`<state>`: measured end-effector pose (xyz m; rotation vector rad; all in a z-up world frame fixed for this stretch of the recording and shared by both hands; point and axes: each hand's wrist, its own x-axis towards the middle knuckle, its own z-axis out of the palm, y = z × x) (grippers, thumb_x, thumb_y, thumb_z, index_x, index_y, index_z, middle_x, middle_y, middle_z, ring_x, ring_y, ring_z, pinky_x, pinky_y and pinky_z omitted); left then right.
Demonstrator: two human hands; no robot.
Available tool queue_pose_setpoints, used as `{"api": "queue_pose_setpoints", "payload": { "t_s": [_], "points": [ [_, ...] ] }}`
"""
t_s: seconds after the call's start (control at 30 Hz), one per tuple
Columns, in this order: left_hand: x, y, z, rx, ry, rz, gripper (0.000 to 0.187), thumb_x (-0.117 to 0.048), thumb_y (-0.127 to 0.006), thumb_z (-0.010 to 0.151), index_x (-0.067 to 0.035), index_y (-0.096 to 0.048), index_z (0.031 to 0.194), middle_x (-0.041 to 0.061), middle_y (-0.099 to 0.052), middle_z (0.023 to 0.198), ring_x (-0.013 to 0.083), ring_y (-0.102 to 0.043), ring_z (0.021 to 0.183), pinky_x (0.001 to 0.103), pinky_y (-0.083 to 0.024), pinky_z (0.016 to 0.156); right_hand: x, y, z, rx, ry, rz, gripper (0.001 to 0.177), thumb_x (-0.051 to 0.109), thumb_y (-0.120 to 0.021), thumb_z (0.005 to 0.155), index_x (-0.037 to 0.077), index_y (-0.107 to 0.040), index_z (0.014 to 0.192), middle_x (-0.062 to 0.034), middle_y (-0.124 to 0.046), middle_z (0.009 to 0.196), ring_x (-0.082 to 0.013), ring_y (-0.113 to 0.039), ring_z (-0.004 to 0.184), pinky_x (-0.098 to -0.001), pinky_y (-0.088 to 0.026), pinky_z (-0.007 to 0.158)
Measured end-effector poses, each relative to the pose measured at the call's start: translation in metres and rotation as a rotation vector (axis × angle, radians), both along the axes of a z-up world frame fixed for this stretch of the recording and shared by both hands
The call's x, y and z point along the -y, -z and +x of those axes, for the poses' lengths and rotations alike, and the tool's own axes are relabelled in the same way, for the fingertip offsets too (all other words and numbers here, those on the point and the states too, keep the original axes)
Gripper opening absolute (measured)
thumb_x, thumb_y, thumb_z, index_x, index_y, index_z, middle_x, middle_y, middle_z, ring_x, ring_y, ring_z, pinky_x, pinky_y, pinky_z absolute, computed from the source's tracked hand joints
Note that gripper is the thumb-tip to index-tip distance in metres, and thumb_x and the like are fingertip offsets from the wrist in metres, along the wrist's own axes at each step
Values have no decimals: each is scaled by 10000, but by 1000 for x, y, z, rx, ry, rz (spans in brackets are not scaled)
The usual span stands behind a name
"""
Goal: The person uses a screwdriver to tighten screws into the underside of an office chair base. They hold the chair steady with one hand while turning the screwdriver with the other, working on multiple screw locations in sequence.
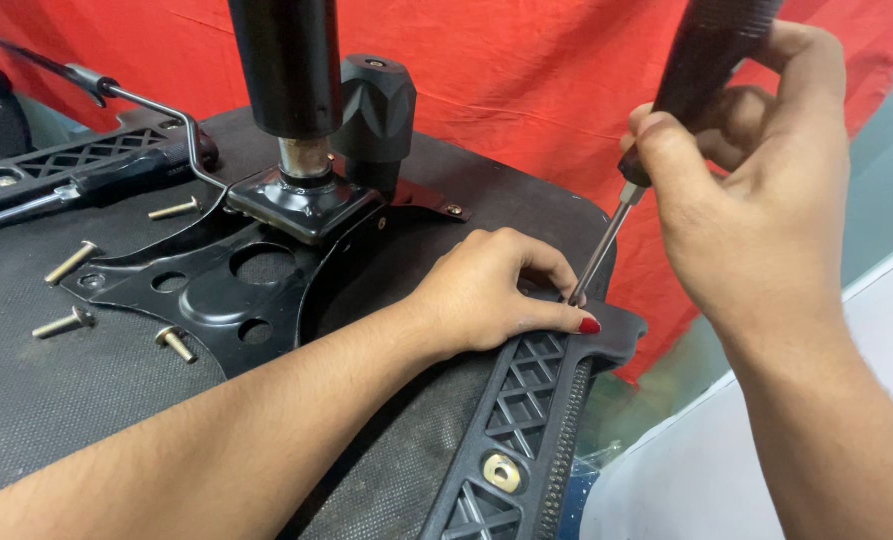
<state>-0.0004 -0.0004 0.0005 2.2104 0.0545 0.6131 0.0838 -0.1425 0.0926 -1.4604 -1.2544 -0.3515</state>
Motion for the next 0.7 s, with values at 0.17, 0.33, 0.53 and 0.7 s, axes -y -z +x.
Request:
{"api": "queue_pose_setpoints", "payload": {
  "t_s": [0.17,0.33,0.53,0.7],
  "points": [
    [1,0,0,11,10,-3,328,-391,-848,718,-112,-809,886,27,-818,857,142,-801,826,281,-605,806,-2,3,6,47,-45,0,456,46,-669,986,-13,-387,1339,-82,-692,1026,-116,-736,968,-231,-609,874],
    [1,-1,0,-18,-18,2,341,-404,-859,700,-115,-814,877,32,-816,848,143,-797,814,278,-601,801,-2,2,3,258,22,-53,448,4,-791,994,-48,-462,1294,-151,-666,1093,-179,-713,984,-271,-592,788],
    [0,-1,0,-23,-17,-17,340,-399,-867,675,-103,-810,832,33,-819,819,148,-802,784,278,-609,785,-4,-4,-5,54,-7,-90,471,6,-662,934,-16,-417,1337,-99,-676,980,-138,-718,881,-259,-582,756],
    [0,0,1,-3,-26,6,340,-403,-871,674,-110,-808,836,23,-814,824,143,-795,789,278,-603,785,-10,-2,-2,-231,-173,-37,498,1,-489,900,-4,-357,1381,-67,-673,977,-119,-711,838,-248,-595,728]
  ]
}}
